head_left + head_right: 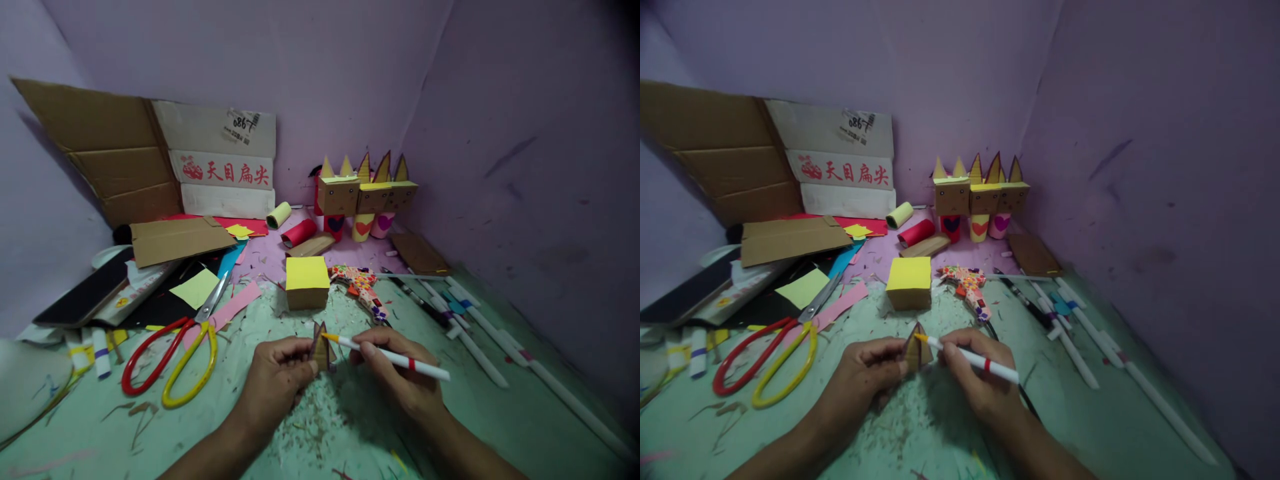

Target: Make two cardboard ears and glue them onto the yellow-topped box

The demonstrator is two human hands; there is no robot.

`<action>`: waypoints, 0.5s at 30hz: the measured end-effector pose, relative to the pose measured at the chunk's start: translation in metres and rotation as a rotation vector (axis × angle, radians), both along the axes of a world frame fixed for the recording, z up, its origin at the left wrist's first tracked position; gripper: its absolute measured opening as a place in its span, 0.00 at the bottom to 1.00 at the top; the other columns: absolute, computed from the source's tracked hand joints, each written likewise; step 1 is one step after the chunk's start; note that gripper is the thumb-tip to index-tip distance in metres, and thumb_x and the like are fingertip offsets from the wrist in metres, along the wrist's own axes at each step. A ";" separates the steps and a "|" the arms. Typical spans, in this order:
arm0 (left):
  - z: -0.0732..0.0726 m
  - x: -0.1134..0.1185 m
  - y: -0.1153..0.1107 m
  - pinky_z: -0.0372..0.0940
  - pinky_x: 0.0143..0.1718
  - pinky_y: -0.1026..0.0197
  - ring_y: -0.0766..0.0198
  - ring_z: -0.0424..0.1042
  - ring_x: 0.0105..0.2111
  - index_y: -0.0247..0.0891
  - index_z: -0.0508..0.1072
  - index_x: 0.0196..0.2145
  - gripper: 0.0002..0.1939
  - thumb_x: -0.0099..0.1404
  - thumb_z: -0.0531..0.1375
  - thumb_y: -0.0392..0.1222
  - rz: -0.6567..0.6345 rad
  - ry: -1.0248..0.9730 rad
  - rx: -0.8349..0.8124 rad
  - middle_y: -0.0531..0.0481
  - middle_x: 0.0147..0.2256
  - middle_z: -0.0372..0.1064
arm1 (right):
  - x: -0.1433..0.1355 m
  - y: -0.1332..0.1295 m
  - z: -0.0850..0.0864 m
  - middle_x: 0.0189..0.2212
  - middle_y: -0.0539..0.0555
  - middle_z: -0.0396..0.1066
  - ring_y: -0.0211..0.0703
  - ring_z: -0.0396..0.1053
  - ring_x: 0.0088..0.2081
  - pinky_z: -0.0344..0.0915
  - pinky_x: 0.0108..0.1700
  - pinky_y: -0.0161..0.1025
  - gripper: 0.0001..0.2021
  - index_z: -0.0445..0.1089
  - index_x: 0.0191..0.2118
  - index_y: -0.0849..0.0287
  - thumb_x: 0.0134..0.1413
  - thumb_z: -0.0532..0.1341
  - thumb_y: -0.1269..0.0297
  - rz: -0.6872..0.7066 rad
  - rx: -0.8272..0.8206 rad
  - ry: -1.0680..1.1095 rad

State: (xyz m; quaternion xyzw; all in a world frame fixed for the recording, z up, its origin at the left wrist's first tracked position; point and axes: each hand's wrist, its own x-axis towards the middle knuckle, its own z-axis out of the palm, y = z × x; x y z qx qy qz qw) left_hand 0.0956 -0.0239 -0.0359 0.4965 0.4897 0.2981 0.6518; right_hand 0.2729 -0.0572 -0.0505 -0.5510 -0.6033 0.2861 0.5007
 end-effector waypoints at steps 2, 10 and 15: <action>0.000 0.000 0.000 0.45 0.15 0.68 0.74 0.48 0.14 0.31 0.77 0.35 0.16 0.49 0.59 0.40 0.001 0.009 -0.001 0.58 0.14 0.54 | 0.001 0.001 -0.002 0.22 0.49 0.73 0.37 0.68 0.24 0.62 0.26 0.31 0.08 0.72 0.31 0.56 0.54 0.57 0.61 -0.021 -0.005 0.033; 0.000 0.001 0.001 0.45 0.15 0.67 0.74 0.49 0.14 0.31 0.77 0.34 0.16 0.48 0.59 0.40 -0.002 0.016 0.011 0.57 0.14 0.54 | 0.000 0.000 -0.005 0.20 0.49 0.72 0.36 0.66 0.22 0.60 0.25 0.31 0.13 0.72 0.26 0.57 0.55 0.57 0.58 -0.066 -0.045 0.038; 0.001 0.002 0.001 0.44 0.15 0.68 0.74 0.47 0.13 0.31 0.77 0.32 0.14 0.48 0.59 0.41 -0.010 0.010 0.004 0.58 0.13 0.52 | -0.001 -0.001 -0.002 0.19 0.50 0.71 0.36 0.65 0.20 0.59 0.24 0.32 0.15 0.71 0.23 0.59 0.55 0.56 0.58 -0.048 -0.032 -0.022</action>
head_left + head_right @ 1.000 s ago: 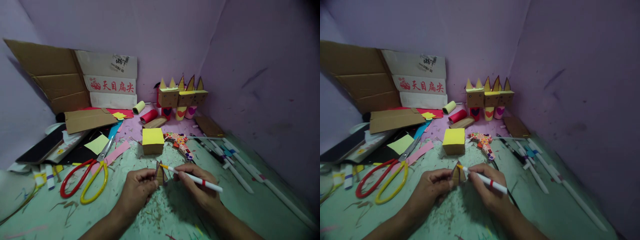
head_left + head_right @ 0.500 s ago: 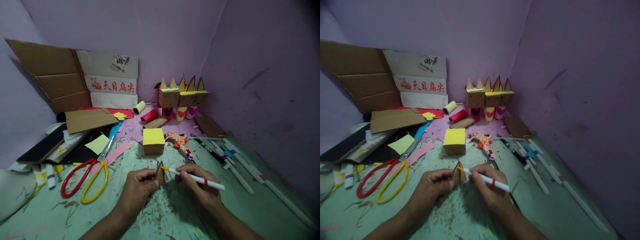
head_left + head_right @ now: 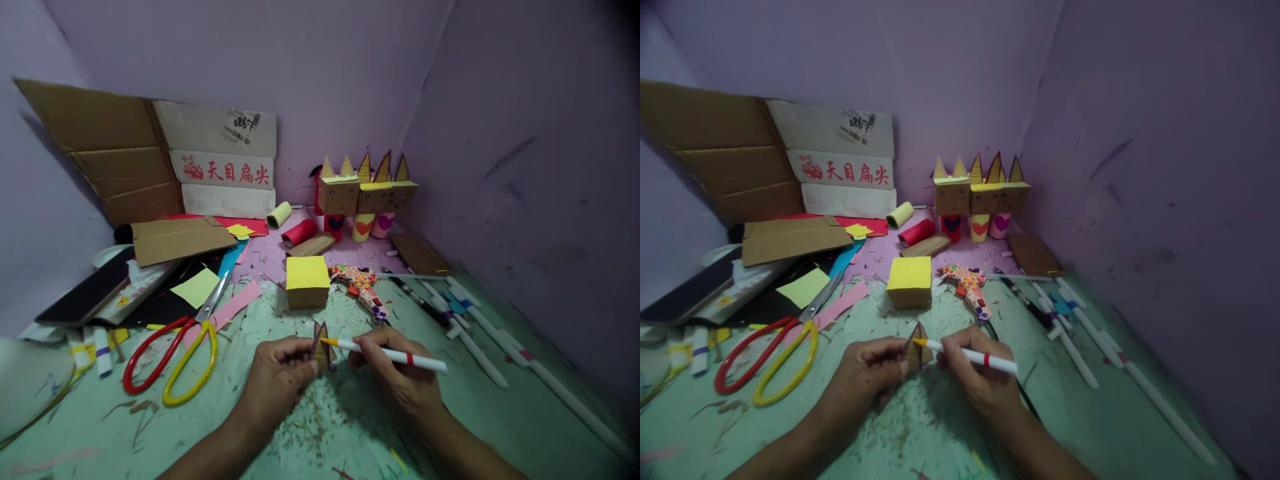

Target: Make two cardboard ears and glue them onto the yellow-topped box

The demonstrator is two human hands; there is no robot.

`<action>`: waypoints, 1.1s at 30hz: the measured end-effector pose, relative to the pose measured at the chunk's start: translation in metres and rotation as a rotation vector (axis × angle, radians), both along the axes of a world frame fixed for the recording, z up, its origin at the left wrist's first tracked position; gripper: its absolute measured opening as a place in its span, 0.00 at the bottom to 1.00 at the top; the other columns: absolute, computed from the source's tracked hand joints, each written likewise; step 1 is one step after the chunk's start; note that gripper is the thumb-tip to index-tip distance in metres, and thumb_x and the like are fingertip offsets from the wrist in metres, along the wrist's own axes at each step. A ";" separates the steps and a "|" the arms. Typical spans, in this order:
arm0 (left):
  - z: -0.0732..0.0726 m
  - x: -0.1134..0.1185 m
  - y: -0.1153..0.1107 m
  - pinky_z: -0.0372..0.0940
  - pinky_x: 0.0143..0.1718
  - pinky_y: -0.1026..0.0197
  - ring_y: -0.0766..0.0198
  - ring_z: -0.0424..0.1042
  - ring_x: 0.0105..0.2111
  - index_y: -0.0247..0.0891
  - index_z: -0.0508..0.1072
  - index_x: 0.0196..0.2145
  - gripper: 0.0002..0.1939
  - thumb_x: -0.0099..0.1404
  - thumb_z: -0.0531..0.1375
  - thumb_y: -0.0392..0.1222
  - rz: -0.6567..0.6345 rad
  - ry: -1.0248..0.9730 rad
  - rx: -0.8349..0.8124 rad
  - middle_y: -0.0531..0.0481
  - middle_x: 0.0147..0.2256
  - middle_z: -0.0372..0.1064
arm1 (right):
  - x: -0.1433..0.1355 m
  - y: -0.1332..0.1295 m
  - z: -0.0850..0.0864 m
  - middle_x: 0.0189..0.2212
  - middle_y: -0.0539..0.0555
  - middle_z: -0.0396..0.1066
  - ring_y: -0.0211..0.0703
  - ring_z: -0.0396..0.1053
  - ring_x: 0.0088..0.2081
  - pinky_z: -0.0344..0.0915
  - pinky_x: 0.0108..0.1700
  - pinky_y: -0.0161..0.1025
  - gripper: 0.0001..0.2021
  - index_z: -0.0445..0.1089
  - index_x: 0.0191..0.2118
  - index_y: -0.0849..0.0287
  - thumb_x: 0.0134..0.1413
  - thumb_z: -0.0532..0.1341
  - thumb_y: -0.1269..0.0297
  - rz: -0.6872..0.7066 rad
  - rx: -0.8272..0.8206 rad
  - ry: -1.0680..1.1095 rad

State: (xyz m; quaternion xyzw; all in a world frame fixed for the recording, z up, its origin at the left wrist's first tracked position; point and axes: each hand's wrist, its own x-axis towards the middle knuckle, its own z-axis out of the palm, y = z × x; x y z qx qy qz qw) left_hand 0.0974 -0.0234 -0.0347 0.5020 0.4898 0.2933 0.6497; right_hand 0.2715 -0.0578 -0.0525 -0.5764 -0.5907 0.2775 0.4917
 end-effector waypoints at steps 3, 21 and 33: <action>-0.001 -0.001 0.000 0.46 0.15 0.68 0.74 0.48 0.14 0.32 0.77 0.31 0.13 0.48 0.59 0.40 0.000 -0.006 0.011 0.58 0.14 0.53 | -0.001 0.001 0.003 0.19 0.50 0.72 0.36 0.66 0.20 0.60 0.24 0.32 0.14 0.70 0.23 0.59 0.55 0.56 0.59 0.074 0.007 0.006; -0.001 -0.002 0.002 0.47 0.14 0.69 0.75 0.51 0.13 0.31 0.76 0.32 0.13 0.47 0.60 0.38 0.052 -0.073 -0.064 0.56 0.16 0.58 | 0.003 -0.002 0.002 0.24 0.52 0.74 0.41 0.70 0.26 0.64 0.26 0.34 0.10 0.72 0.31 0.58 0.55 0.56 0.60 -0.075 0.070 0.053; -0.002 -0.002 0.003 0.47 0.12 0.71 0.76 0.50 0.12 0.31 0.75 0.29 0.09 0.48 0.59 0.37 0.064 -0.119 -0.099 0.57 0.14 0.58 | -0.002 0.005 0.001 0.22 0.50 0.72 0.38 0.69 0.22 0.63 0.22 0.31 0.04 0.68 0.32 0.58 0.49 0.59 0.65 -0.023 0.070 0.076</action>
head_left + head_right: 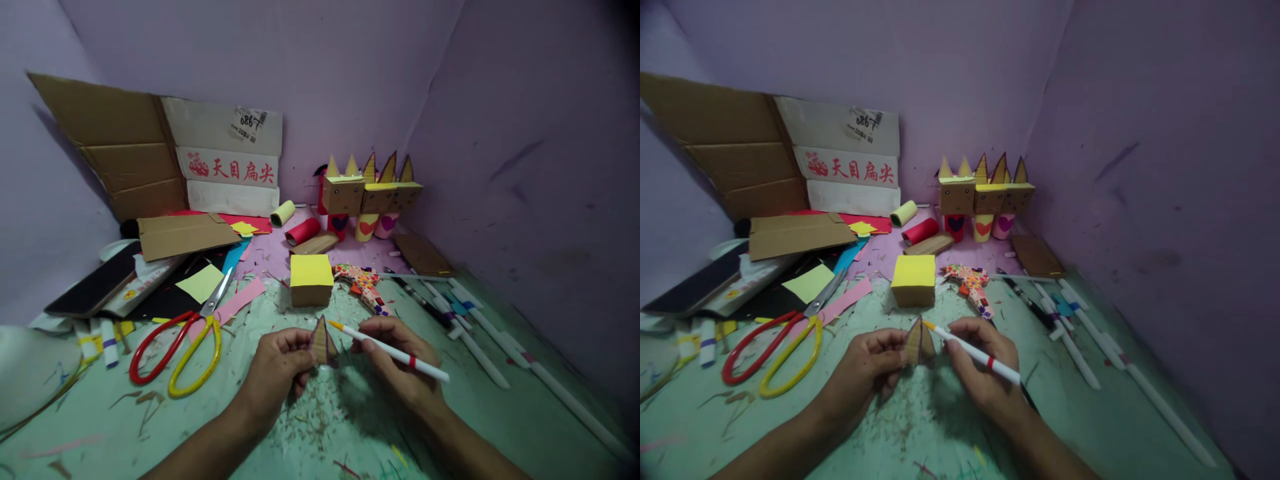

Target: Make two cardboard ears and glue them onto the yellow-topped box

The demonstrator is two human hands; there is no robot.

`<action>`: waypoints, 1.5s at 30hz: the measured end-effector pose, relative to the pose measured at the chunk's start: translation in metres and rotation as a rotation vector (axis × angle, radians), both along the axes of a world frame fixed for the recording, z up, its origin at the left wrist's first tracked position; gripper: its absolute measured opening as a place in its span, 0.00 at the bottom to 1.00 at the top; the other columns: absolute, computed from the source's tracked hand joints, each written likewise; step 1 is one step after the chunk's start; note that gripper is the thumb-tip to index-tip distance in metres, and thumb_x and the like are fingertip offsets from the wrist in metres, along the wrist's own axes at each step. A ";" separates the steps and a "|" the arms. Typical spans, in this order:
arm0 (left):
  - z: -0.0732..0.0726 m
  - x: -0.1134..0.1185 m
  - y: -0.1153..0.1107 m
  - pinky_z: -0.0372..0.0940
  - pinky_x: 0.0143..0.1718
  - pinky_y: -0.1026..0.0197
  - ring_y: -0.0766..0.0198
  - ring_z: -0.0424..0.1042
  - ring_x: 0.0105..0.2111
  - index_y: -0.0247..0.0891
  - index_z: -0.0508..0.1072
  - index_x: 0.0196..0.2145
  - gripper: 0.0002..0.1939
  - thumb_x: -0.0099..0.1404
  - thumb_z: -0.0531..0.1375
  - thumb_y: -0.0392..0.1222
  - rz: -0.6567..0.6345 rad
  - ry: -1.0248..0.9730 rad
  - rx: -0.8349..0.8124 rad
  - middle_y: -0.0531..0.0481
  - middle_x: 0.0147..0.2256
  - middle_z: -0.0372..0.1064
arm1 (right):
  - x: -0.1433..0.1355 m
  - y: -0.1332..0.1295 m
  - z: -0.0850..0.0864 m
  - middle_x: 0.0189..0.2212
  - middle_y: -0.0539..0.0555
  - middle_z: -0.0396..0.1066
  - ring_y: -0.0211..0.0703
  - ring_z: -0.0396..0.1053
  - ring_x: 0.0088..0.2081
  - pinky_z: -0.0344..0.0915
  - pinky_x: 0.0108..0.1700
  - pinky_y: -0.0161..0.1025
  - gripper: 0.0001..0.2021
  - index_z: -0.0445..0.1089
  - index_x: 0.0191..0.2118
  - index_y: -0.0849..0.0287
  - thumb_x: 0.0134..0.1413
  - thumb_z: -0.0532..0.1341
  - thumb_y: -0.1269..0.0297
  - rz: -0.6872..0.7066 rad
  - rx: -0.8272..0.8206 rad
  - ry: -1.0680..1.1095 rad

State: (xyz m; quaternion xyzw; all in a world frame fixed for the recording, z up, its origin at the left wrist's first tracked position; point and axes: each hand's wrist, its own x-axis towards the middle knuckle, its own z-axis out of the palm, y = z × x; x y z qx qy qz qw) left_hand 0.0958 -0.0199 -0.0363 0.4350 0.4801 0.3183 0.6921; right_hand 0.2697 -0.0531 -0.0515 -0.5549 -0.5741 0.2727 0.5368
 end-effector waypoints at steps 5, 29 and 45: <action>0.001 0.001 0.001 0.47 0.12 0.71 0.75 0.50 0.12 0.31 0.75 0.29 0.10 0.47 0.61 0.39 0.025 0.003 -0.025 0.58 0.12 0.57 | 0.000 0.000 0.003 0.24 0.52 0.72 0.39 0.69 0.25 0.64 0.25 0.34 0.03 0.70 0.31 0.58 0.48 0.59 0.70 0.065 0.161 -0.138; -0.001 0.000 0.000 0.47 0.13 0.70 0.76 0.52 0.12 0.31 0.76 0.32 0.13 0.47 0.64 0.40 0.040 0.016 0.049 0.55 0.15 0.63 | 0.002 -0.002 0.006 0.23 0.52 0.72 0.38 0.68 0.23 0.61 0.24 0.33 0.05 0.72 0.29 0.60 0.47 0.59 0.67 0.099 0.106 -0.063; -0.004 -0.001 -0.002 0.46 0.14 0.70 0.75 0.51 0.12 0.31 0.76 0.31 0.11 0.48 0.63 0.39 0.029 0.021 0.071 0.58 0.12 0.58 | 0.006 -0.002 0.001 0.20 0.52 0.70 0.38 0.66 0.21 0.59 0.23 0.33 0.05 0.71 0.25 0.60 0.45 0.59 0.67 0.163 0.056 -0.040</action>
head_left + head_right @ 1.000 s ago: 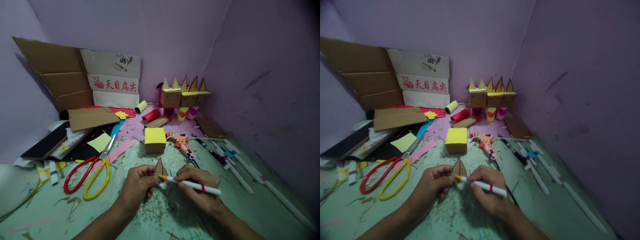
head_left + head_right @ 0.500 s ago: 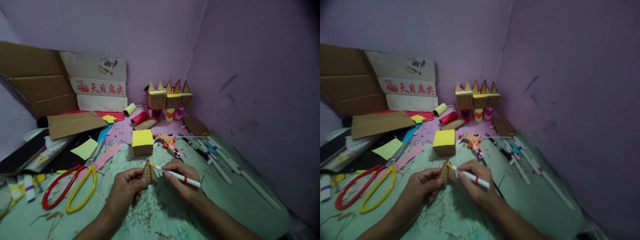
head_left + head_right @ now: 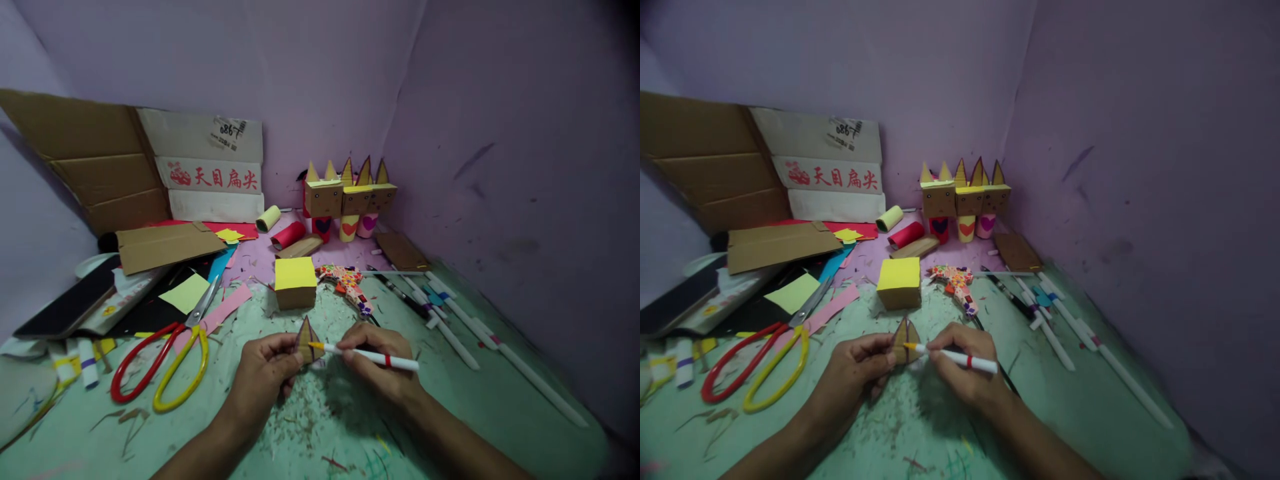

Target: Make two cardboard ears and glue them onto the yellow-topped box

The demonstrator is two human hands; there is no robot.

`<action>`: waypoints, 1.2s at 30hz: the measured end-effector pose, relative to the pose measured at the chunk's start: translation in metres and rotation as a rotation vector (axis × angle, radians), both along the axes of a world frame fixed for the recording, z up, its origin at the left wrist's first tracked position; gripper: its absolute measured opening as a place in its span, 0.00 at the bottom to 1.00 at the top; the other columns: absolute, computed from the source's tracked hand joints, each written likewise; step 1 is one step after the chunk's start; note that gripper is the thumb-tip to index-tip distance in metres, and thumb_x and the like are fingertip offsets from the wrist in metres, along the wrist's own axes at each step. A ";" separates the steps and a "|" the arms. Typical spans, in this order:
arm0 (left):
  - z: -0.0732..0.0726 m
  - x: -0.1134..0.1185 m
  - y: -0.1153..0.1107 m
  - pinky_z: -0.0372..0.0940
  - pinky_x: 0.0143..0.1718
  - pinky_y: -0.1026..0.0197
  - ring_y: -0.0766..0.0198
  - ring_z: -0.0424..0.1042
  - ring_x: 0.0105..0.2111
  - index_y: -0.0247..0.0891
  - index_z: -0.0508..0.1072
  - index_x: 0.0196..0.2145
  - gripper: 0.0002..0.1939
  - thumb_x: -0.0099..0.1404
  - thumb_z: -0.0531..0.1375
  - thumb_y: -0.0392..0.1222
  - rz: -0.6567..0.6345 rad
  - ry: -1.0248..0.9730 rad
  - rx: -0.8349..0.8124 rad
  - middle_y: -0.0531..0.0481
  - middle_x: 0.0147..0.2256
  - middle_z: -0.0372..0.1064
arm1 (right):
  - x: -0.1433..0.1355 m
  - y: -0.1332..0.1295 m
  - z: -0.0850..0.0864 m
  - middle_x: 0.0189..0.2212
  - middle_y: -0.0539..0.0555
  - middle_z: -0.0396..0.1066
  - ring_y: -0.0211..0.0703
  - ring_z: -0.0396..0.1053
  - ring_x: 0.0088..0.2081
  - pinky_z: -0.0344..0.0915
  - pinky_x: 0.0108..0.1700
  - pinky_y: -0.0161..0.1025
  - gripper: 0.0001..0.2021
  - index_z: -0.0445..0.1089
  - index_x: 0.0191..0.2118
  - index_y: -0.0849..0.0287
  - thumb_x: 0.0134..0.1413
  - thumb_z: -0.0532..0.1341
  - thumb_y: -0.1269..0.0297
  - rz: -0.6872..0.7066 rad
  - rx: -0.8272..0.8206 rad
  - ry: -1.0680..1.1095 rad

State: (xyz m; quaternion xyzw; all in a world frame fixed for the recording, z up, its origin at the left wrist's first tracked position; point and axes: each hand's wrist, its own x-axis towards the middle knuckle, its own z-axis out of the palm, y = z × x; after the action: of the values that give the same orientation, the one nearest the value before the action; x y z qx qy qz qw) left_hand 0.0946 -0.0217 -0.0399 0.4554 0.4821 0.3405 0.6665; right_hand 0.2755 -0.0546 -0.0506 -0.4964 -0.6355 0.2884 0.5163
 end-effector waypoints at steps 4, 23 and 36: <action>-0.001 0.000 0.001 0.48 0.14 0.69 0.75 0.52 0.13 0.30 0.75 0.31 0.12 0.48 0.62 0.39 -0.015 -0.002 0.001 0.57 0.14 0.59 | 0.000 -0.001 -0.001 0.21 0.51 0.70 0.38 0.66 0.22 0.60 0.24 0.33 0.05 0.71 0.27 0.60 0.47 0.59 0.66 -0.002 -0.001 0.009; 0.000 0.002 0.000 0.47 0.14 0.69 0.74 0.52 0.12 0.30 0.75 0.29 0.13 0.44 0.57 0.36 -0.051 0.082 0.030 0.57 0.13 0.57 | -0.004 -0.002 0.001 0.20 0.52 0.71 0.37 0.66 0.21 0.59 0.22 0.32 0.07 0.72 0.28 0.61 0.49 0.58 0.65 0.022 -0.036 -0.083; 0.002 0.003 -0.001 0.48 0.14 0.68 0.74 0.52 0.12 0.30 0.76 0.31 0.17 0.42 0.55 0.34 -0.039 0.067 0.029 0.55 0.15 0.62 | -0.003 0.000 0.004 0.21 0.51 0.71 0.37 0.66 0.21 0.59 0.22 0.31 0.07 0.73 0.29 0.61 0.48 0.59 0.64 -0.102 -0.061 -0.072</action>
State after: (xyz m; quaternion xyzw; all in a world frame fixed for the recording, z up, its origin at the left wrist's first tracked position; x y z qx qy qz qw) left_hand 0.0972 -0.0229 -0.0378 0.4856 0.4903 0.3191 0.6496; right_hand 0.2728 -0.0546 -0.0469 -0.5537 -0.6185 0.2631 0.4915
